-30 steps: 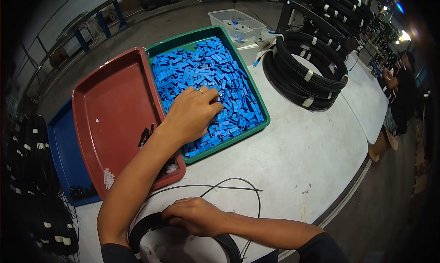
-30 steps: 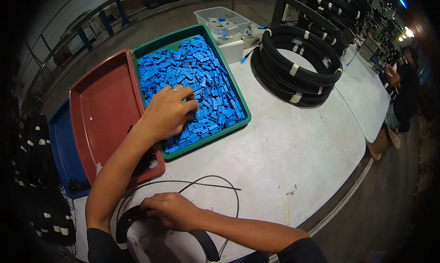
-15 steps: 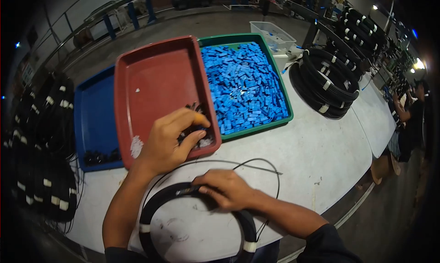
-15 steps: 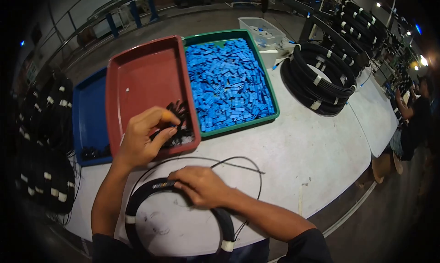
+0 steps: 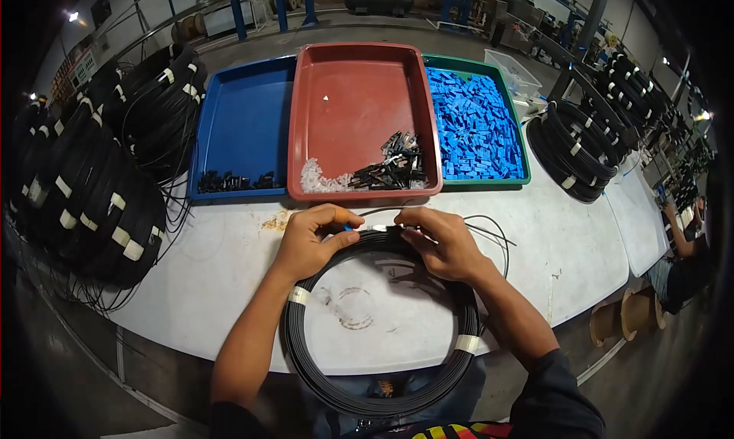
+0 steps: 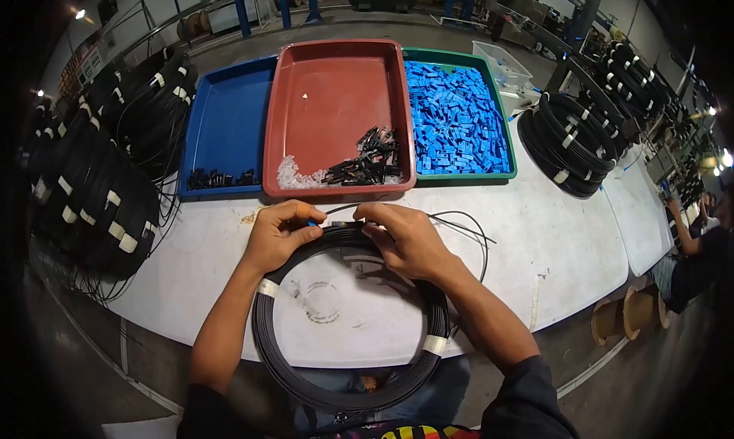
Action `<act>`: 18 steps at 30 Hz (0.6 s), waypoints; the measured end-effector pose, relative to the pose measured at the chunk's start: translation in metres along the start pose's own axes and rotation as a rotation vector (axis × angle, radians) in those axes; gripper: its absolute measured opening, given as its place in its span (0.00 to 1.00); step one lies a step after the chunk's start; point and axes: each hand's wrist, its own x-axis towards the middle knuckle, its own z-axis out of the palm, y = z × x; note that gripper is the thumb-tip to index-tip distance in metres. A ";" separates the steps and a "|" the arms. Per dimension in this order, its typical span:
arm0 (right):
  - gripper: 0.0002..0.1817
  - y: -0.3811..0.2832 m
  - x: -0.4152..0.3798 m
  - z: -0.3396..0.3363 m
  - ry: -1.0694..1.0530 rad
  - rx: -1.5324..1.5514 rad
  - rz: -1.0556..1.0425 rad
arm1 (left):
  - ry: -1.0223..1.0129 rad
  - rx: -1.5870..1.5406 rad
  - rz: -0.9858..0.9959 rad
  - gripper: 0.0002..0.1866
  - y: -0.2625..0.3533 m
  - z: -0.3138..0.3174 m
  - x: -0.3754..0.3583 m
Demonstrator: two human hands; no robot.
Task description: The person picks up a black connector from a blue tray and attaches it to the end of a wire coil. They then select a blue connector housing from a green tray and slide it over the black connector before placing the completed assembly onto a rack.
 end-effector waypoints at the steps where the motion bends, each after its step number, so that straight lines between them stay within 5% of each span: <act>1: 0.15 -0.003 0.004 -0.001 -0.006 -0.001 -0.003 | 0.021 -0.098 -0.022 0.13 -0.002 0.002 -0.001; 5: 0.15 0.001 0.021 0.001 -0.055 -0.036 -0.058 | 0.020 -0.092 0.058 0.15 -0.003 0.003 -0.003; 11: 0.20 0.010 0.013 0.011 -0.086 -0.083 -0.088 | 0.078 0.002 -0.078 0.14 0.008 0.003 -0.005; 18: 0.27 0.017 0.007 0.011 -0.083 -0.120 -0.198 | 0.057 0.190 0.130 0.09 0.019 0.007 -0.001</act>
